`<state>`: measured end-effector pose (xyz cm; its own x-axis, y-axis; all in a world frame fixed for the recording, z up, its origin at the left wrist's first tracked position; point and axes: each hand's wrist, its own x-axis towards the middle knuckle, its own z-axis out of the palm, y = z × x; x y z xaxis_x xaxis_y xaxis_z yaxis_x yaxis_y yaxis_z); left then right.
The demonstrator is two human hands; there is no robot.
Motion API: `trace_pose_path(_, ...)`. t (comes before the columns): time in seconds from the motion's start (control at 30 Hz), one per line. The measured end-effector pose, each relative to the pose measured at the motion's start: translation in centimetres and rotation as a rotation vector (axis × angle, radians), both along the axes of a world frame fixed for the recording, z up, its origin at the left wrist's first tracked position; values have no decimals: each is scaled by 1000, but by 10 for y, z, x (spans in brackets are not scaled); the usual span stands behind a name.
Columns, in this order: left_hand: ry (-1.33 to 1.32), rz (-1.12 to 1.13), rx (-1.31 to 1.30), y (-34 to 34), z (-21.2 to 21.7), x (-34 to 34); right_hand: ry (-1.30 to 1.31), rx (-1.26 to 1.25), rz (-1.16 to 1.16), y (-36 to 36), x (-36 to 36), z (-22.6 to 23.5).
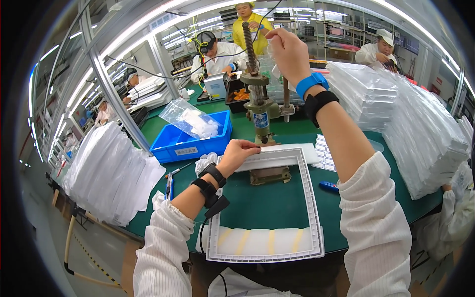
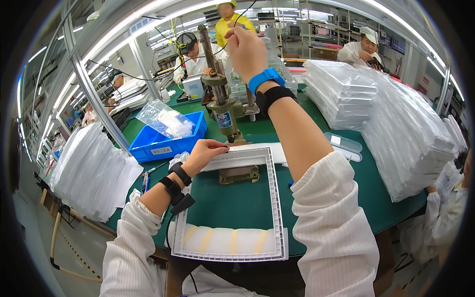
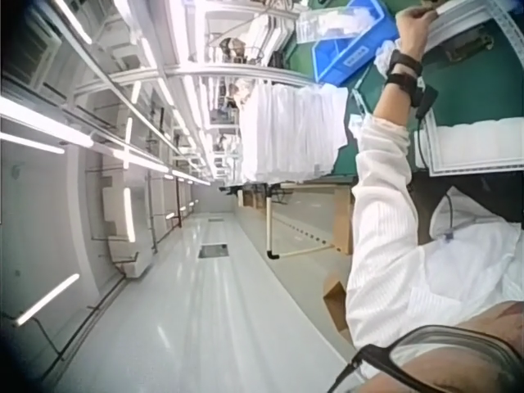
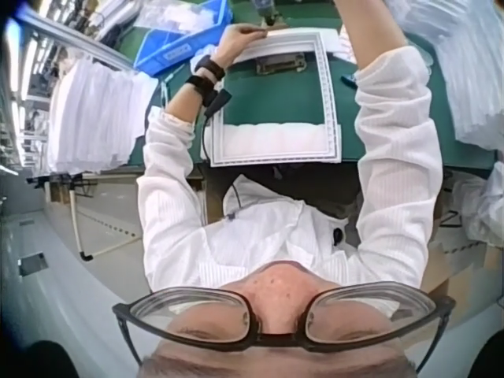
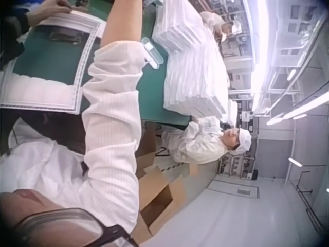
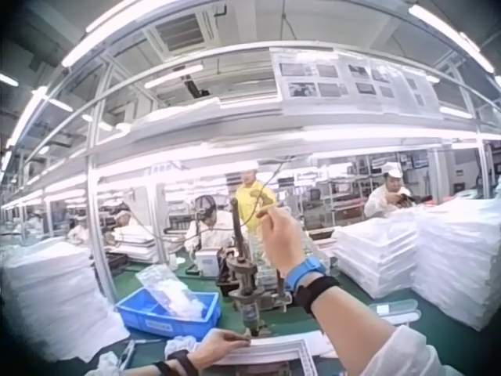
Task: Apply glue and protective film to a plastic frame assembly at a factory workstation.
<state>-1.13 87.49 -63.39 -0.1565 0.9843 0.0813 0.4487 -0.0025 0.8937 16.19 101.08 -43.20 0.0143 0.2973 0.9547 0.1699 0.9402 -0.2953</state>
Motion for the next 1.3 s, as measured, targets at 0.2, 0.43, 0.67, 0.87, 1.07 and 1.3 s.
trace_pose_path(0.2, 96, -29, 77, 1, -9, -7, -5, 19, 1, 4, -2, -1)
trace_pose_path(0.43, 306, -67, 228, 9, -15, -11, -16, 31, 4, -1, 1, 4)
trace_pose_path(0.67, 285, -73, 281, 9, -23, -3, 0, 18, 41, -13, 2, 0)
trace_pose_path(0.87, 260, -63, 269, 20, -23, 13, -22, -4, 14, -6, 6, -1)
trace_pose_path(1.07, 219, -45, 214, 22, -17, 17, -36, 19, 59, -7, 9, -1)
trace_pose_path(1.3, 227, -10, 216, 20, -18, 17, 94, -22, 84, -57, 24, -18)
